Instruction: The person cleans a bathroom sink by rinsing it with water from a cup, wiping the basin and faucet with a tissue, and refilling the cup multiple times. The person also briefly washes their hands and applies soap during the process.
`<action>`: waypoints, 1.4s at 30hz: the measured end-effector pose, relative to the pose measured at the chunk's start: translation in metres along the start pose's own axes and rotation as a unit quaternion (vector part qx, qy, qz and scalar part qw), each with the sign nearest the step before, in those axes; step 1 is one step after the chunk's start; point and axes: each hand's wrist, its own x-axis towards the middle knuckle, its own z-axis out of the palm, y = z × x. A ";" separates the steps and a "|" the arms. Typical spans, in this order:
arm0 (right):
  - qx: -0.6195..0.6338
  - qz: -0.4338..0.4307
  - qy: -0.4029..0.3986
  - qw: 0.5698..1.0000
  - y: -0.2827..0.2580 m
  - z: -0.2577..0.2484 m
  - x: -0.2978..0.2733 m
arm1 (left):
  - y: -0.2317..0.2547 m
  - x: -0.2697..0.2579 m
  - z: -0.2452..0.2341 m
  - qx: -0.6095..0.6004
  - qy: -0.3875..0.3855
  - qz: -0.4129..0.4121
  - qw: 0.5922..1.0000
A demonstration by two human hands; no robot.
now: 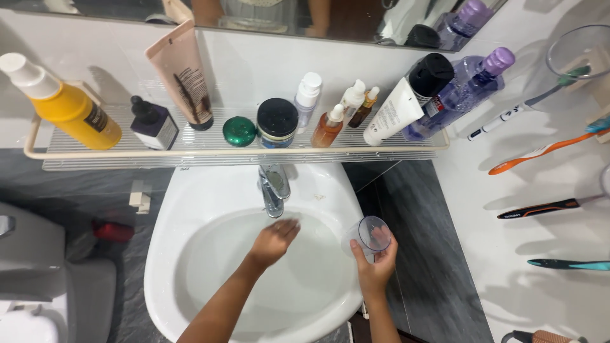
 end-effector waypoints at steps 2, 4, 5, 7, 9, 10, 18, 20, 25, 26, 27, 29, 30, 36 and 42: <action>-0.013 -0.001 -0.016 1.000 -0.001 0.004 -0.001 | 0.009 -0.034 -0.010 0.014 0.000 0.009 1.000; -0.018 -0.005 -0.032 0.999 -0.003 0.005 -0.005 | 0.016 -0.060 -0.015 0.079 -0.070 -0.045 0.993; -0.015 -0.010 -0.039 0.999 -0.004 0.008 -0.004 | 0.019 -0.071 -0.017 0.111 -0.104 -0.072 0.986; -0.010 -0.018 -0.054 0.998 -0.004 0.013 -0.003 | 0.018 -0.075 -0.009 0.094 -0.223 -0.171 0.955; -0.006 -0.026 -0.069 0.997 -0.004 0.016 -0.002 | 0.018 -0.080 -0.004 0.071 -0.303 -0.250 0.917; 0.010 -0.006 -0.079 0.997 -0.004 0.017 -0.003 | 0.016 -0.081 0.000 0.057 -0.325 -0.281 0.901; -0.024 0.083 -0.067 0.994 0.000 0.030 0.003 | -0.004 -0.137 0.049 -0.029 -0.146 -0.377 0.914; -0.005 0.057 -0.074 0.996 -0.002 0.037 0.020 | -0.007 -0.141 0.050 -0.067 -0.191 -0.413 0.888; -0.002 0.081 -0.278 0.957 -0.005 0.070 0.037 | -0.004 -0.138 0.006 -0.477 -0.054 -0.680 0.554; 0.003 0.103 -0.346 0.932 -0.005 0.083 0.028 | -0.003 -0.136 -0.008 -0.538 -0.014 -0.692 0.481; 0.006 0.124 -0.413 0.902 -0.005 0.095 0.019 | -0.001 -0.134 -0.021 -0.521 -0.011 -0.683 0.512; 0.037 0.098 -0.432 0.896 -0.004 0.123 -0.009 | 0.006 -0.133 -0.043 -0.486 -0.005 -0.663 0.570; 0.052 0.085 -0.442 0.891 -0.005 0.133 -0.023 | 0.007 -0.130 -0.050 -0.452 -0.016 -0.677 0.580; 0.035 0.005 -0.330 0.943 -0.020 0.156 -0.083 | 0.003 -0.135 -0.048 -0.230 0.028 -0.673 0.702; -0.003 -0.153 -0.250 0.956 -0.064 0.222 -0.085 | 0.000 -0.130 -0.051 -0.206 0.083 -0.630 0.744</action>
